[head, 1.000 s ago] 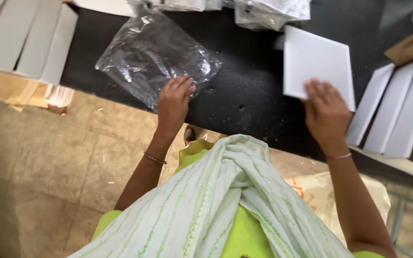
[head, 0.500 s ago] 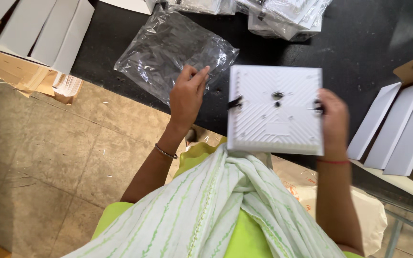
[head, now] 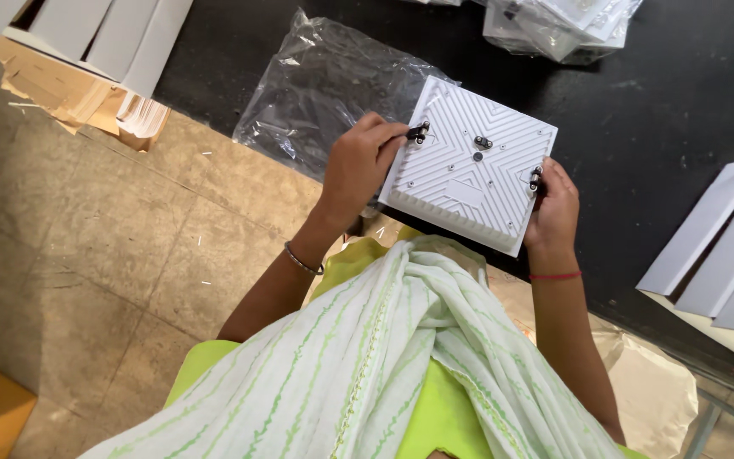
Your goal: The person wraps square LED panel lights in clear plastic bags, pressing each panel into a bag and folding the plastic over it. They stack the wrapped panels on the work table, place a wrapped panel into a white cardboard box, and put empty plastic bags into a sack on the floor.
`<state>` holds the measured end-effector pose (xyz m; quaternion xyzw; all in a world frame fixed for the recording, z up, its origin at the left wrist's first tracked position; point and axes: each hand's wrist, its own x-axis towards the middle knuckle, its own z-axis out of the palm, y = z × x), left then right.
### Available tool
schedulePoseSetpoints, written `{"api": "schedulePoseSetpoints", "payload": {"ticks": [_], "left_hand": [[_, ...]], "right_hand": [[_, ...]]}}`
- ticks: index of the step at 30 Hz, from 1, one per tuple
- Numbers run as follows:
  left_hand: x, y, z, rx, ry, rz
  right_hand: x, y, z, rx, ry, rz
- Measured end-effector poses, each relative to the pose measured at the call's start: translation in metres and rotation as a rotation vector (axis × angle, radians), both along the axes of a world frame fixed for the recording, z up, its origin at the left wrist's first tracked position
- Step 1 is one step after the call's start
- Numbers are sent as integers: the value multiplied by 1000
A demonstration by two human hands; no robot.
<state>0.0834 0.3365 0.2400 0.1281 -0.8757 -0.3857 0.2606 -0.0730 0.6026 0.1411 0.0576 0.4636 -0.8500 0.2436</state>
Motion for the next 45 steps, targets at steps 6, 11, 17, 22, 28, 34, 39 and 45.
{"api": "schedulePoseSetpoints", "payload": {"ticks": [6, 11, 17, 22, 28, 34, 39, 45], "left_hand": [[-9, 8, -6, -28, -7, -8], [-24, 30, -5, -106, -64, -78], [-22, 59, 9, -47, 13, -172], [-13, 69, 22, 38, 88, -271], [4, 46, 31, 224, 142, -445], [47, -57, 8, -235, -81, -364], [39, -66, -34, -556, 52, -245], [9, -75, -21, -227, 321, -301]], "right_hand": [[23, -13, 14, 26, 120, -2], [41, -38, 39, 45, 91, 83], [38, -69, 41, 15, 129, 156], [34, -100, 8, -110, 203, 178], [25, -126, -21, -130, 122, 223], [22, -135, -18, -67, 12, 215], [29, -142, -7, -106, -28, 244], [10, -126, 68, -16, 319, 494]]}}
